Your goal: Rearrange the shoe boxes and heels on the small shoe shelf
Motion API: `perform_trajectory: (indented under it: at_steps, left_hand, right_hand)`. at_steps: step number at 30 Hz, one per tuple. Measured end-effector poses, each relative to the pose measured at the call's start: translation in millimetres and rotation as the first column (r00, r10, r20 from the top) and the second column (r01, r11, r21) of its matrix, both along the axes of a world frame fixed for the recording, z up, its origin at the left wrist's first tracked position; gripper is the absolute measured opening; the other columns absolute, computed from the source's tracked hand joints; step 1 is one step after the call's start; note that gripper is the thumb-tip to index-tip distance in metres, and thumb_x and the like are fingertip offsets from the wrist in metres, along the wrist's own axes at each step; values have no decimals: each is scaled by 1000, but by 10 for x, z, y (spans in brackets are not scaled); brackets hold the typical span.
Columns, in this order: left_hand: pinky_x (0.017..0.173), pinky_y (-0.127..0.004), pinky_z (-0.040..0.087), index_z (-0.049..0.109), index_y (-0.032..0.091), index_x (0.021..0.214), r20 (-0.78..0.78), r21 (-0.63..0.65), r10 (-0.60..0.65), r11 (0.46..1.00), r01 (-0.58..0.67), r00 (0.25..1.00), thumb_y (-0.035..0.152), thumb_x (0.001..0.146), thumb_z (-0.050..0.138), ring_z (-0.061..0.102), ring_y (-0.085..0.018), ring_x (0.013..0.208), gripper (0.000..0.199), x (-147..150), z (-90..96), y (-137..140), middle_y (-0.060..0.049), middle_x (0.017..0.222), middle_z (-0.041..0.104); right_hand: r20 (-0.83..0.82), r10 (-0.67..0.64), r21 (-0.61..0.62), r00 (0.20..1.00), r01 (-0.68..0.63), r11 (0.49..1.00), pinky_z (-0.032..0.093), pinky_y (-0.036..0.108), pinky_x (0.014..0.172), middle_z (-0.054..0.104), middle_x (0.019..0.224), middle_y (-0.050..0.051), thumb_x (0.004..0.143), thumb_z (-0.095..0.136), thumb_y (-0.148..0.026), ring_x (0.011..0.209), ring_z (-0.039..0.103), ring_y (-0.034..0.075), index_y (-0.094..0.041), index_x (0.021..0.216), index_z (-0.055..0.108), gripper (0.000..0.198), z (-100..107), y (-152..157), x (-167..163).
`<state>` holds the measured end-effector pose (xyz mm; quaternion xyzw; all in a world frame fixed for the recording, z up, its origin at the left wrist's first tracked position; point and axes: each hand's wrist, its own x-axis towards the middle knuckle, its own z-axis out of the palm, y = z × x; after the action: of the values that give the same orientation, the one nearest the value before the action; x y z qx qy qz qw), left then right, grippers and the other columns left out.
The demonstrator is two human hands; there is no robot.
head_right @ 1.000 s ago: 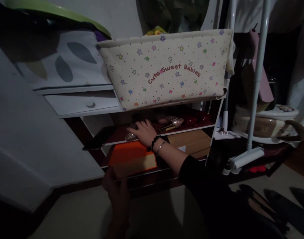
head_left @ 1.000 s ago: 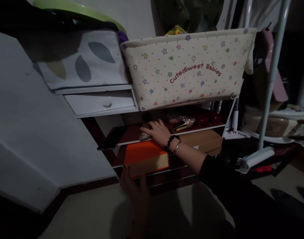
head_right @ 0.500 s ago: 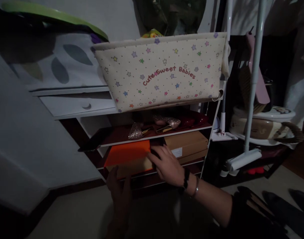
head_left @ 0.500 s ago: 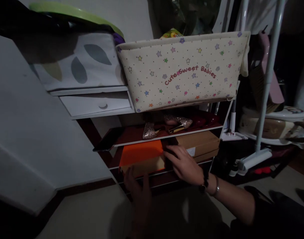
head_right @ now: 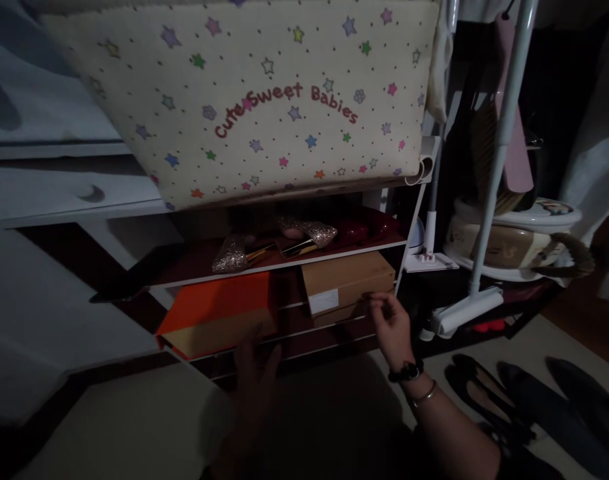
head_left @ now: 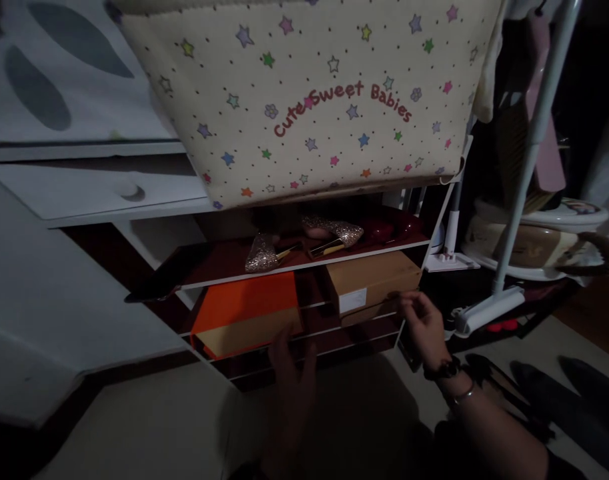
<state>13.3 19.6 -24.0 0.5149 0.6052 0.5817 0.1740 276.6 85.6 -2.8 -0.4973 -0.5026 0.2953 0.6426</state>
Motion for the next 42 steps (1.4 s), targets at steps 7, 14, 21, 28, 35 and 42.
perform_trajectory:
  at_steps: [7,14,21,28,35,42]
  left_hand:
    - [124,-51,34,43,23,152,149,-116,-230,962,248,962,49,97,58,43,-29,149,62,253,-36,114,-15,161,44]
    - [129,-52,22,36,17,158,111,-80,-227,968,237,967,47,95,59,29,-31,157,73,810,-302,368,-19,167,34]
    - [130,-50,21,30,18,161,84,-61,-300,950,305,950,46,97,58,25,-30,159,76,956,-456,314,-19,170,29]
    - [130,-43,25,22,28,166,31,-79,-559,825,559,829,40,97,60,18,-26,161,79,1122,-370,74,-9,175,15]
    - [126,-51,32,55,21,144,205,-210,-340,901,381,918,53,93,61,43,-30,150,61,526,-214,311,-15,161,47]
    - [130,-46,20,45,25,155,134,-195,-247,943,270,960,55,91,64,27,-26,158,73,-72,-2,356,-11,168,36]
  right_hand:
    - [-415,-213,-185,885,147,972,59,32,71,70,104,2,69,81,-50,83,69,18,-25,116,57,59,-59,260,479]
    - [-90,-79,-100,993,70,993,49,49,108,60,140,13,85,67,-59,123,61,28,-23,143,48,71,-66,207,351]
    - [13,-76,-71,997,77,995,43,51,116,58,146,15,89,61,-62,134,57,30,-20,151,48,76,-101,297,532]
    - [228,-31,-75,973,50,996,15,50,132,24,173,10,94,53,-67,160,21,26,-23,164,30,87,-139,316,667]
    - [236,-139,-34,962,151,988,20,53,129,35,166,16,95,50,-65,156,29,30,-18,158,39,79,-161,266,593]
    - [81,-162,-21,983,164,986,48,48,107,62,128,14,95,55,-49,117,60,26,-19,136,51,50,-38,-196,245]
